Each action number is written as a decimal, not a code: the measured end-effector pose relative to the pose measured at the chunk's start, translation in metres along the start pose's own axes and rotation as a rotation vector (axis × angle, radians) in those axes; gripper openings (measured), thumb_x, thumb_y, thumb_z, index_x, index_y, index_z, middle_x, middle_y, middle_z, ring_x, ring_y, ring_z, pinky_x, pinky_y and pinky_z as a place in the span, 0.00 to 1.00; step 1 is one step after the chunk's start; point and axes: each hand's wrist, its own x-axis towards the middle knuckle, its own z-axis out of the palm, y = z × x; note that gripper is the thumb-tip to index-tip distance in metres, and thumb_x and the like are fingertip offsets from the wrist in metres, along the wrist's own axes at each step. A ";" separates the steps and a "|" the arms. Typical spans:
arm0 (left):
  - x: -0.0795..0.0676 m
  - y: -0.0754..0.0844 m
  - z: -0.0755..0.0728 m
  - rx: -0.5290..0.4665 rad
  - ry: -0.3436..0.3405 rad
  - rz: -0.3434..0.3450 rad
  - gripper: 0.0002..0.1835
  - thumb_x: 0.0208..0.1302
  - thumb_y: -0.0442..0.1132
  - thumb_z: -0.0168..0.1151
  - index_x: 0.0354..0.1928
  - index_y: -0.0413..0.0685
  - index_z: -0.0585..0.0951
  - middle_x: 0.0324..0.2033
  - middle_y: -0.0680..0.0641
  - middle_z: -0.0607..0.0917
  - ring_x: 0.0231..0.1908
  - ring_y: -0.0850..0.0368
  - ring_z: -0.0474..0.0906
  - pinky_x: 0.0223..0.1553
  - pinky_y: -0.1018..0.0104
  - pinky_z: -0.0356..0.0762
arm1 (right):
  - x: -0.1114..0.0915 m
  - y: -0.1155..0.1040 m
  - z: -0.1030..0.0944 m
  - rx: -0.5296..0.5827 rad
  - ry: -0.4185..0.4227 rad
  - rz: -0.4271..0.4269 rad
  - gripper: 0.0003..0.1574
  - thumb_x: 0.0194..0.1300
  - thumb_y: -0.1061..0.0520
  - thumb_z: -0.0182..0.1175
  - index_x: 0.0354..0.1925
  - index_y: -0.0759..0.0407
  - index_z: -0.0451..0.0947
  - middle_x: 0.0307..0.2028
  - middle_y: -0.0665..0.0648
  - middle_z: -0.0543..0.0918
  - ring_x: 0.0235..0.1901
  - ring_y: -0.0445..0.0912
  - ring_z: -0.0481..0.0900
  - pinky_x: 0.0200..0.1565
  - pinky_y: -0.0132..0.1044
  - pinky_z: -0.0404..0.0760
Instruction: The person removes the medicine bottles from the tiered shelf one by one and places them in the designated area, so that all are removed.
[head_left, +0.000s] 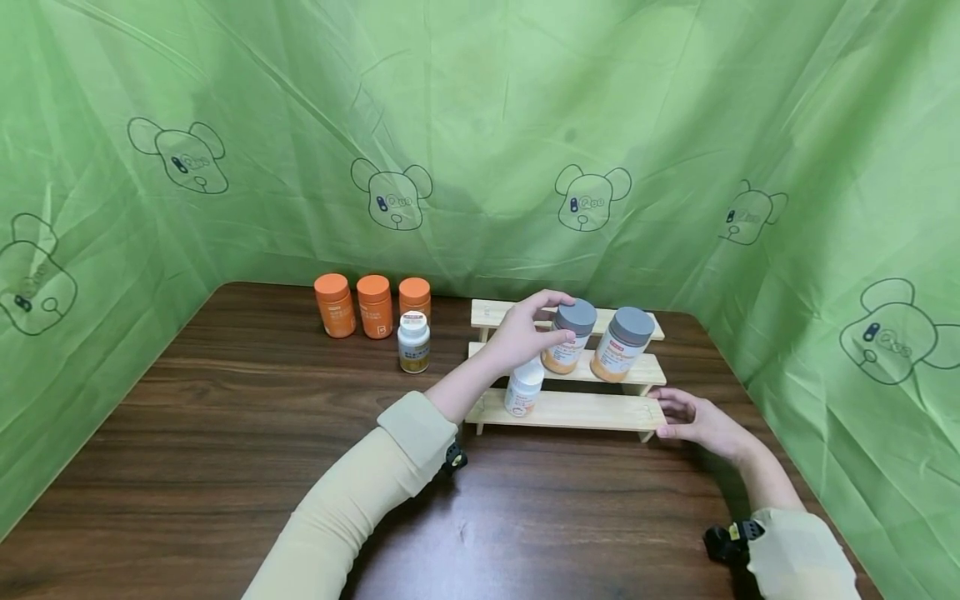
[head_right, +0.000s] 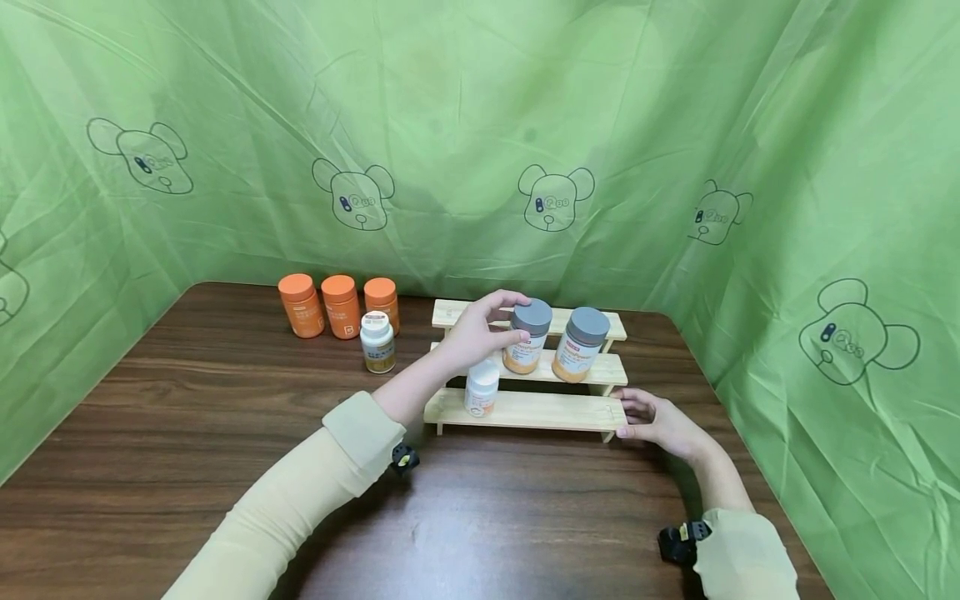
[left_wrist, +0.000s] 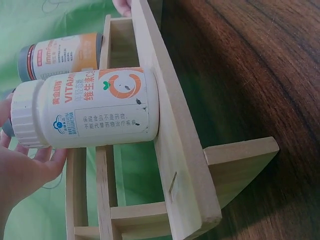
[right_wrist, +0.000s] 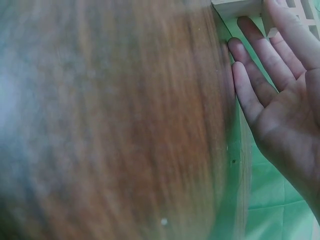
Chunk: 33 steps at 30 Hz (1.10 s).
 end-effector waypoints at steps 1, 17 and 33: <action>0.000 0.001 0.000 0.000 0.004 0.000 0.23 0.55 0.39 0.70 0.53 0.59 0.77 0.53 0.54 0.78 0.52 0.57 0.76 0.47 0.69 0.77 | 0.000 0.000 0.000 0.004 0.001 0.001 0.33 0.58 0.64 0.64 0.60 0.66 0.64 0.50 0.54 0.80 0.47 0.34 0.77 0.45 0.26 0.75; -0.004 0.028 -0.016 0.021 0.040 0.026 0.24 0.54 0.39 0.71 0.54 0.56 0.77 0.53 0.54 0.79 0.49 0.56 0.79 0.46 0.67 0.78 | -0.001 -0.004 0.001 0.010 -0.002 0.019 0.35 0.58 0.63 0.65 0.61 0.67 0.63 0.52 0.64 0.78 0.46 0.33 0.76 0.45 0.26 0.76; -0.020 0.054 -0.041 0.026 0.057 -0.025 0.24 0.55 0.41 0.71 0.54 0.60 0.77 0.54 0.56 0.77 0.50 0.57 0.77 0.46 0.59 0.79 | 0.000 0.000 -0.001 -0.032 0.011 0.029 0.36 0.58 0.60 0.66 0.62 0.64 0.64 0.53 0.64 0.78 0.47 0.32 0.76 0.46 0.24 0.74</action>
